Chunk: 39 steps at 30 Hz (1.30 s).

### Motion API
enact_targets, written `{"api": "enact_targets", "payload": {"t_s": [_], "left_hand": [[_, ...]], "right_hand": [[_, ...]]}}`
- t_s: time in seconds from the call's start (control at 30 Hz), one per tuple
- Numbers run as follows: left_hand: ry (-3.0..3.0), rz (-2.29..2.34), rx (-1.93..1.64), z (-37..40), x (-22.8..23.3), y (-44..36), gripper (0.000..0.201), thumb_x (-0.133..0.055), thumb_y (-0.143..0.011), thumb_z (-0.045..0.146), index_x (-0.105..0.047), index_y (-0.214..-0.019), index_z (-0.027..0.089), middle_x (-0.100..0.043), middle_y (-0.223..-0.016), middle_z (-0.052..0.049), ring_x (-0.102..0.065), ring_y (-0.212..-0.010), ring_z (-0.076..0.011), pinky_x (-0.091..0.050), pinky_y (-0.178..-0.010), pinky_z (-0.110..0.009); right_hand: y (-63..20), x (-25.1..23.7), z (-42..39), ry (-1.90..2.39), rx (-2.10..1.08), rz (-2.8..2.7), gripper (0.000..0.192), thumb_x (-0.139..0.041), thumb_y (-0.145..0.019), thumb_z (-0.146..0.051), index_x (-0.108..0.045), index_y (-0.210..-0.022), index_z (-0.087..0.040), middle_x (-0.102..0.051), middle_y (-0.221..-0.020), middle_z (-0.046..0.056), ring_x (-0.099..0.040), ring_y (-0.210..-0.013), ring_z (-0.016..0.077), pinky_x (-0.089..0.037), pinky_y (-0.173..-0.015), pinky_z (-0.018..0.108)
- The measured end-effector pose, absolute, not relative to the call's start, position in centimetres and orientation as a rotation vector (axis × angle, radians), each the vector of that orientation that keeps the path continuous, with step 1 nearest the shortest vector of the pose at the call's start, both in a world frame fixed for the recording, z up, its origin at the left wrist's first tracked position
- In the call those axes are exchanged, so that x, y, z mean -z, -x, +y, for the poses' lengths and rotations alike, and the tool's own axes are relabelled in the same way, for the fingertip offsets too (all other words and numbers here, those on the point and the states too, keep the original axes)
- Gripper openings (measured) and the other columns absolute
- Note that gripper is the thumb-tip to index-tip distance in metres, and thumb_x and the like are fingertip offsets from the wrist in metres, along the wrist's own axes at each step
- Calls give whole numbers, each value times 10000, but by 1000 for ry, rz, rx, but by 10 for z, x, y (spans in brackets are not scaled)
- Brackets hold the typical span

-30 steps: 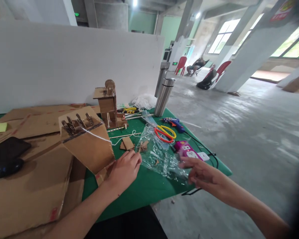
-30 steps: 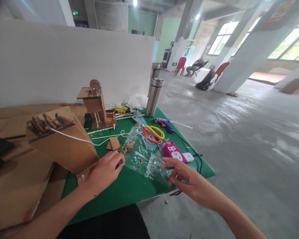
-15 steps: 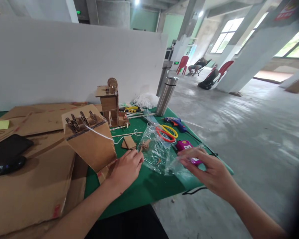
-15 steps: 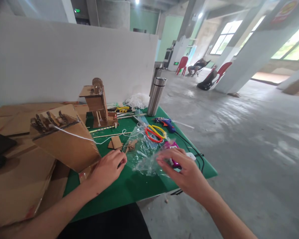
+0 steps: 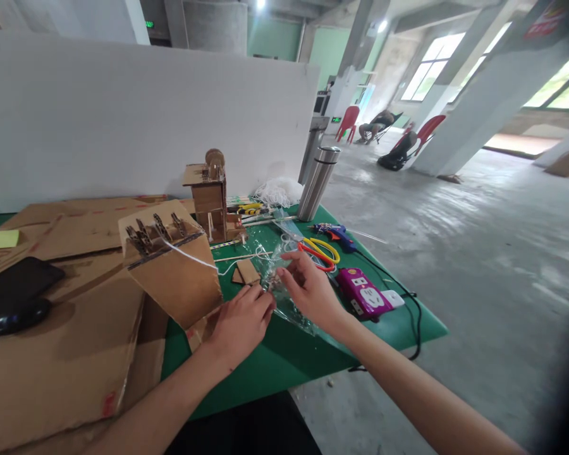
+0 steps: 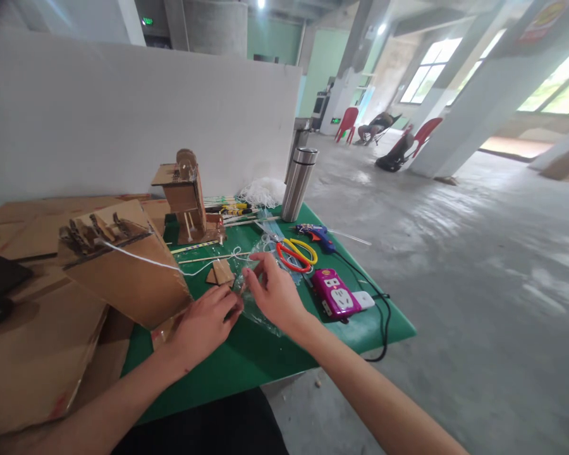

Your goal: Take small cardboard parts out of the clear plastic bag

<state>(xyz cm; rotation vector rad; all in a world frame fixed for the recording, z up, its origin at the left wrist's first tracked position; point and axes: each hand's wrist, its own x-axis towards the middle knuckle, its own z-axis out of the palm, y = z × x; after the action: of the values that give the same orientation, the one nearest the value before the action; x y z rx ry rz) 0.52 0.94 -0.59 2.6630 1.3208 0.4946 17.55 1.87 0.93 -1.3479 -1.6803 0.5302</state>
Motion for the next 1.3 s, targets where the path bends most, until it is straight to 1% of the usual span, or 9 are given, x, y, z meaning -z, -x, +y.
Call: {"api": "enact_targets", "payload": {"t_s": [0.13, 0.27, 0.43, 0.53, 0.67, 0.8, 0.93, 1.13, 1.3], "left_hand": [[-2677, 1289, -596, 11, 9, -4, 87, -585, -906, 152, -633, -877, 219, -634, -977, -22, -618, -958, -202, -497, -643, -272], [-2706, 1256, -648, 13, 14, -5, 90, -571, -915, 157, -626, -875, 216, -643, -953, -31, -613, -973, -216, -527, -740, -310], [-2705, 1267, -702, 14, 15, -6, 98, -512, -935, 139, -585, -899, 194, -659, -963, -61, -619, -975, -225, -523, -827, -356], [-2682, 1281, -698, 12, 11, -6, 134, -464, -951, 136, -533, -856, 200, -642, -878, -45, -630, -902, -208, -524, -744, -325], [-2637, 1285, -705, 9, 8, -5, 92, -500, -925, 118, -509, -953, 206, -644, -888, -29, -646, -878, -205, -527, -698, -311], [-2617, 1252, -717, 8, 8, -4, 267, -519, -924, 119, -473, -1169, 216, -666, -941, -34, -665, -893, -210, -543, -714, -323], [-2636, 1256, -758, 8, 7, -4, 455, -531, -917, 111, -392, -1331, 239, -674, -960, -29, -673, -898, -207, -547, -720, -313], [-2691, 1212, -794, 11, 12, -5, 215, -533, -924, 111, -546, -1119, 202, -689, -1001, -48, -658, -968, -227, -551, -833, -376], [-2664, 1220, -864, 12, 14, -5, 173, -520, -937, 117, -591, -1068, 203, -683, -976, -48, -667, -947, -204, -557, -838, -351]], "right_hand": [[-173, -11, 19, 1347, -499, -1828, 261, -408, -915, -218, -477, -1166, -196, -650, -841, 22, -601, -666, 171, -477, -633, 310], [-182, -16, 10, 1225, -445, -2054, 583, -378, -866, -72, -302, -1423, -224, -672, -1156, 78, -651, -940, 196, -519, -822, 363], [-191, -11, -14, 1257, 303, -2114, 671, -492, -932, -154, -191, -1515, -296, -503, -1428, 125, -436, -1315, 306, -390, -1024, 516], [-194, 2, -29, 1315, 479, -1862, 629, -611, -905, -261, -300, -1452, -255, -510, -1340, 161, -475, -1248, 329, -404, -1005, 525], [-197, 21, -39, 1455, 334, -1785, 396, -602, -902, -302, -469, -1269, -231, -568, -1166, 133, -543, -1093, 311, -464, -930, 521], [-199, 31, -36, 1477, 238, -1663, 401, -553, -916, -249, -455, -1297, -176, -560, -1181, 165, -539, -1124, 304, -512, -889, 483], [-196, 30, -33, 1398, 210, -1781, 302, -491, -922, -136, -547, -1208, -215, -653, -1090, 102, -599, -1053, 250, -511, -871, 410], [-184, 25, -40, 1318, 295, -1961, 301, -492, -927, -107, -628, -1155, -250, -698, -1169, 55, -592, -1143, 240, -418, -967, 445], [-180, 27, -50, 1401, 304, -2034, 354, -561, -928, -353, -581, -1252, -211, -615, -1312, 123, -518, -1244, 311, -388, -1005, 498]]}}
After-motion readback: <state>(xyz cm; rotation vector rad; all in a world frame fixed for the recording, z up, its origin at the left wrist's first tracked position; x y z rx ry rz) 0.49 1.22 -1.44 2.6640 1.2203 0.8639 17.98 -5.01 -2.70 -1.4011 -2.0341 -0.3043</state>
